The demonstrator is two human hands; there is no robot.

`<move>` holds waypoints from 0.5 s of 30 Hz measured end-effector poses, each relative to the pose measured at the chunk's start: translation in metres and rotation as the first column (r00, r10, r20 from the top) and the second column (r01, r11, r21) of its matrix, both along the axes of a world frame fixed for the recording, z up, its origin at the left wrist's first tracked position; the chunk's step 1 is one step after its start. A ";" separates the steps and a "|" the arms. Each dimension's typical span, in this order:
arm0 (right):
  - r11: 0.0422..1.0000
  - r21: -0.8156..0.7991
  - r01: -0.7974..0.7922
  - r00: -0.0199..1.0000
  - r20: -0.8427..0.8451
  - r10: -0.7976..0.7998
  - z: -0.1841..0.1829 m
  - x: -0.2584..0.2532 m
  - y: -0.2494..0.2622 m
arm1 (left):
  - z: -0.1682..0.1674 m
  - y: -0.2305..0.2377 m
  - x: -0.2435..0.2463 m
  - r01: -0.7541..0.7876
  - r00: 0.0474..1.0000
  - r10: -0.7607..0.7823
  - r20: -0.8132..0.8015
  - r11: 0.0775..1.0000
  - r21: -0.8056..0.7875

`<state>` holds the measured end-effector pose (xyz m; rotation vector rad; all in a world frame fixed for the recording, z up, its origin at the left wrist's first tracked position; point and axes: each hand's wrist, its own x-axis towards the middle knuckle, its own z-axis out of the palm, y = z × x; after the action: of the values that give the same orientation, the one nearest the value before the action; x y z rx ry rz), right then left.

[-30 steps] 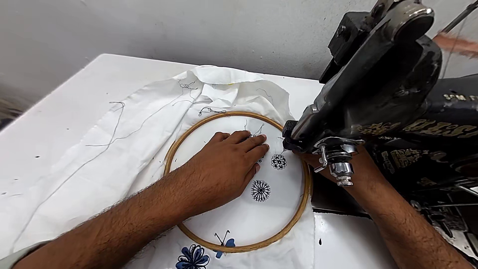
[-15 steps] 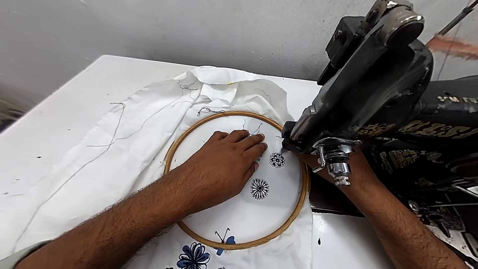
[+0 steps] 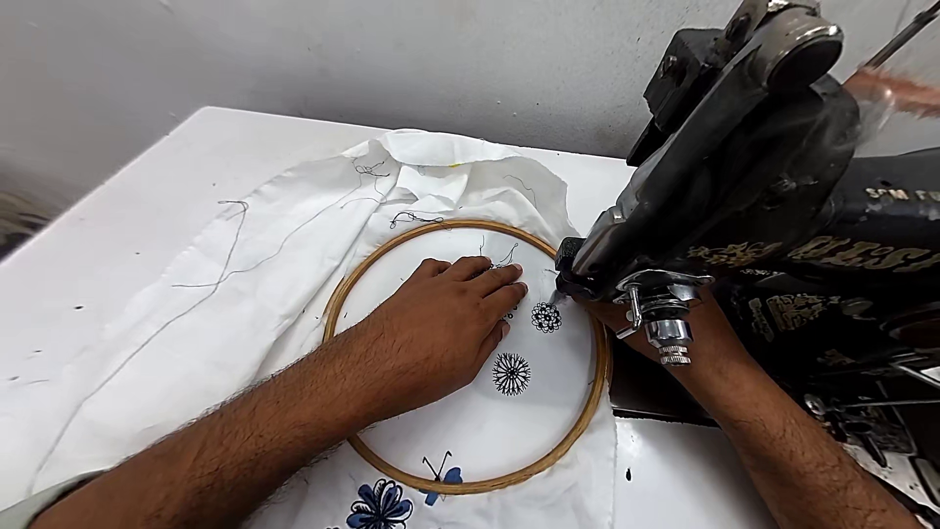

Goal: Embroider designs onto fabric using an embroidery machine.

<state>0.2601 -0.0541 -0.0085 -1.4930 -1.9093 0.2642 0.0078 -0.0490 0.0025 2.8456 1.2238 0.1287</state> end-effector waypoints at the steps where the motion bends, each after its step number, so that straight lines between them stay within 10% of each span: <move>1: 1.000 0.026 -0.009 1.000 -0.014 0.009 -0.002 0.000 0.000 | 0.000 0.000 0.000 -0.002 1.000 0.002 0.000 1.000 0.002; 15: 1.000 -0.014 0.019 1.000 0.018 -0.019 -0.002 0.003 0.006 | -0.002 0.002 0.001 0.013 1.000 -0.013 0.019 1.000 0.009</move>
<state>0.2634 -0.0484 -0.0103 -1.5273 -1.9097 0.2575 0.0085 -0.0470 0.0005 2.8527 1.2038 0.1605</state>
